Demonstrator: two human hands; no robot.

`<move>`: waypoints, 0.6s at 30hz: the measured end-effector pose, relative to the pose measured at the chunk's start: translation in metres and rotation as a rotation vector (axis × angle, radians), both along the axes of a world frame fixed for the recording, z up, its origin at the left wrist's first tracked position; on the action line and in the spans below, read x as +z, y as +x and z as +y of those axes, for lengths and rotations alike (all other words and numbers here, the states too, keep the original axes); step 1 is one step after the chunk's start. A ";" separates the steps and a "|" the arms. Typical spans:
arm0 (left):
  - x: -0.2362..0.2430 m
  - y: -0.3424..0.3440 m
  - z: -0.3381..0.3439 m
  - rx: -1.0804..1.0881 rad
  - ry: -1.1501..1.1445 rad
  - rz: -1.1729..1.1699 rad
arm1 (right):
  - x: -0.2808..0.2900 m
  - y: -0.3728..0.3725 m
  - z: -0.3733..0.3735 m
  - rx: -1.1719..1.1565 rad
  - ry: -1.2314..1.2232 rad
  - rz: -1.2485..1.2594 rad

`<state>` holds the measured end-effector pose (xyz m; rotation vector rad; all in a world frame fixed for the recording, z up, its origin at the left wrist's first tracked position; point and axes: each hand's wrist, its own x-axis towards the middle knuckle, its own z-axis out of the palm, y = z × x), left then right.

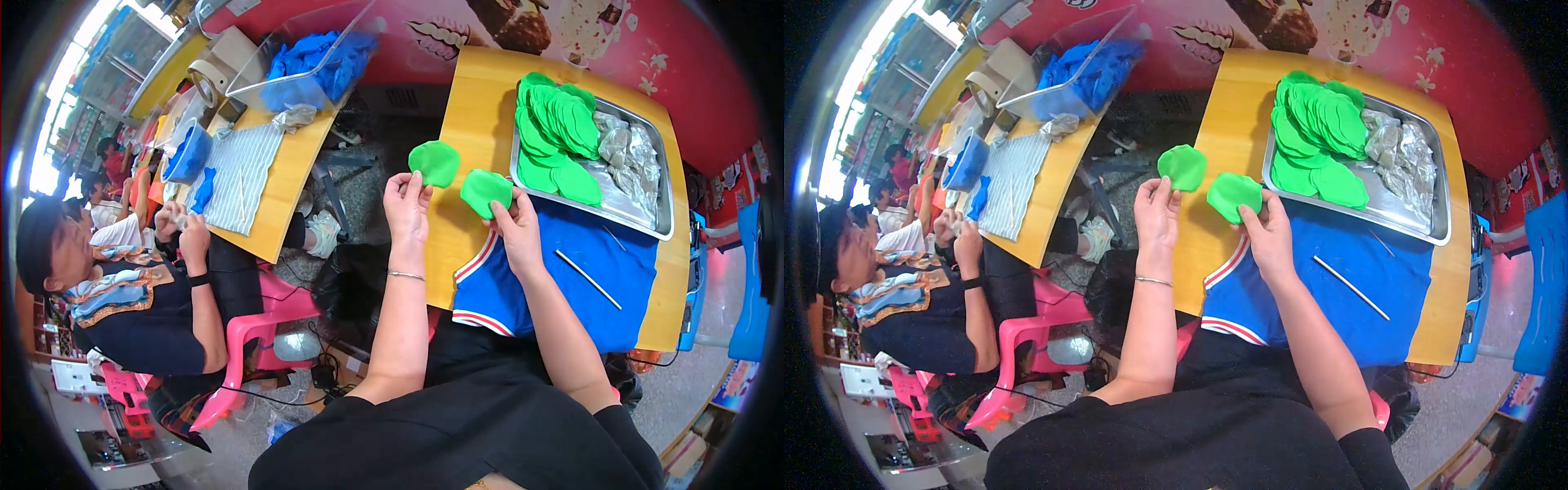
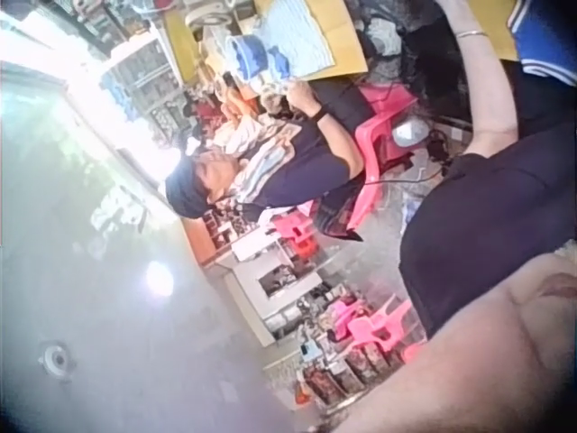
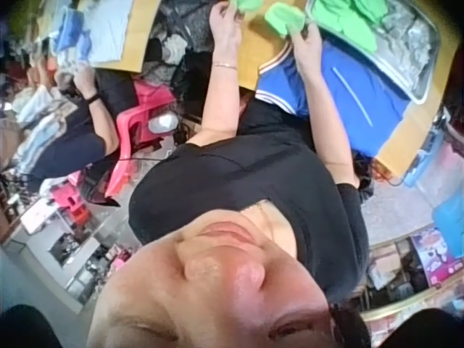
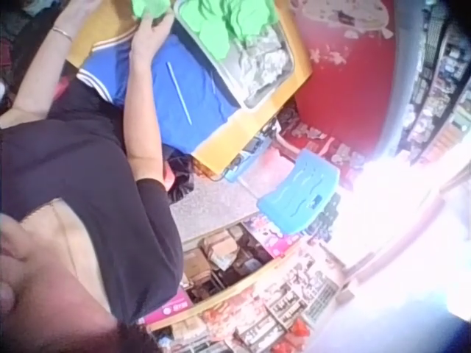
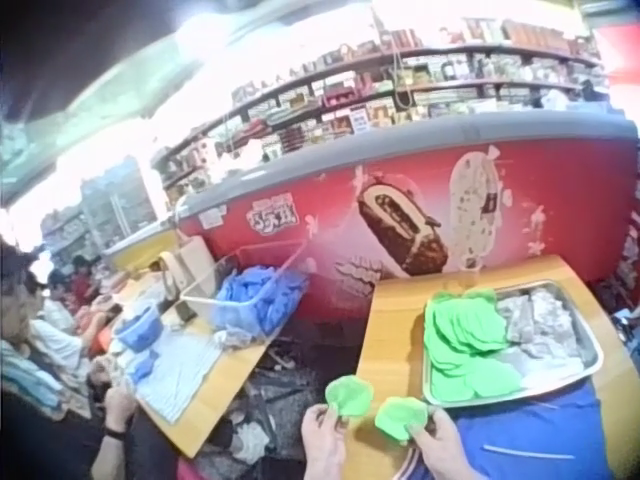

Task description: Shaping green clay-like material into balls and inserting a white stick into each.

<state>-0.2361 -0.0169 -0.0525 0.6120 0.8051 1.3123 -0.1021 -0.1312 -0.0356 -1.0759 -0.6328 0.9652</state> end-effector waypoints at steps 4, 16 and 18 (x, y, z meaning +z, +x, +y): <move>-0.001 0.000 0.002 -0.022 0.010 0.062 | -0.004 0.003 0.001 0.028 0.027 -0.026; -0.003 0.003 0.000 -0.015 0.022 0.071 | 0.003 0.000 -0.003 0.026 -0.011 -0.079; -0.002 0.004 0.000 -0.016 0.031 0.066 | -0.002 0.000 -0.002 0.035 -0.012 -0.093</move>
